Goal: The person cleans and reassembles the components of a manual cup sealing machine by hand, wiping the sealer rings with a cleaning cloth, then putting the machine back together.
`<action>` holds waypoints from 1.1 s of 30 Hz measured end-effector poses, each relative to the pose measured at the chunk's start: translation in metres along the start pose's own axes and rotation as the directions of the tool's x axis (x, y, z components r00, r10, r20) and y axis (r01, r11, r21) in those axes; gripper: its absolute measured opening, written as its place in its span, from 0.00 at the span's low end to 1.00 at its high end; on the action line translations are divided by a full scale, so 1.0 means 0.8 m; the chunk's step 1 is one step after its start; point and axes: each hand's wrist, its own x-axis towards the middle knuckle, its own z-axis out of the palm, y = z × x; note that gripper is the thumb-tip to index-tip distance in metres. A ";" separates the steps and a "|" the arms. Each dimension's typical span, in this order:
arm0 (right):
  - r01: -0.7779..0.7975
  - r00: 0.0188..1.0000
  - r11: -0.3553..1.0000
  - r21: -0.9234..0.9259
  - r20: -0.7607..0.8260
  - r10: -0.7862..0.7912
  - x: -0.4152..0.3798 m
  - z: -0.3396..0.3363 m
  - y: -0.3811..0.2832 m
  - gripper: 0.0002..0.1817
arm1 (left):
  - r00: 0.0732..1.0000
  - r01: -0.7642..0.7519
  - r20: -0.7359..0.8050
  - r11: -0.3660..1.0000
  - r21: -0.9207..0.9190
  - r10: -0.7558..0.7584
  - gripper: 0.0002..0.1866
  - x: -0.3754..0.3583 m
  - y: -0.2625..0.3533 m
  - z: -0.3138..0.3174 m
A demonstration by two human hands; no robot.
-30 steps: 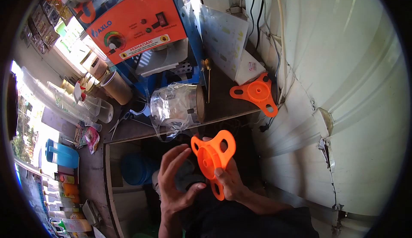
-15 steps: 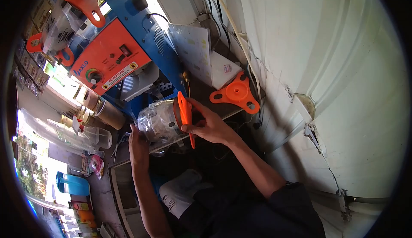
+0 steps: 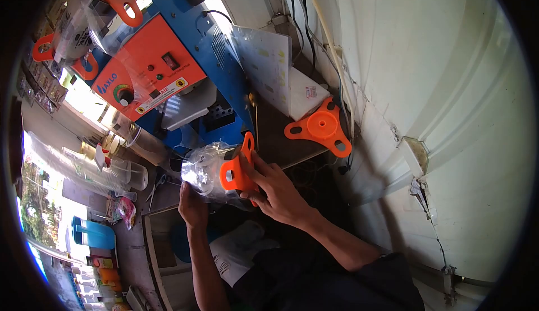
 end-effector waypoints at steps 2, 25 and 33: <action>0.030 0.998 0.999 0.012 -0.064 -0.029 -0.005 0.019 0.007 0.38 | 1.000 -0.002 -0.019 1.000 -0.011 0.002 0.20 0.001 -0.006 -0.006; -0.196 0.959 0.979 0.063 -0.196 0.205 0.016 0.016 -0.045 0.22 | 0.985 -0.023 -0.169 0.995 0.100 0.040 0.24 0.007 -0.014 0.014; -0.226 0.967 0.974 0.021 -0.114 0.227 0.020 0.009 -0.043 0.23 | 0.964 -0.118 -0.233 0.991 0.063 0.129 0.23 0.010 -0.020 0.020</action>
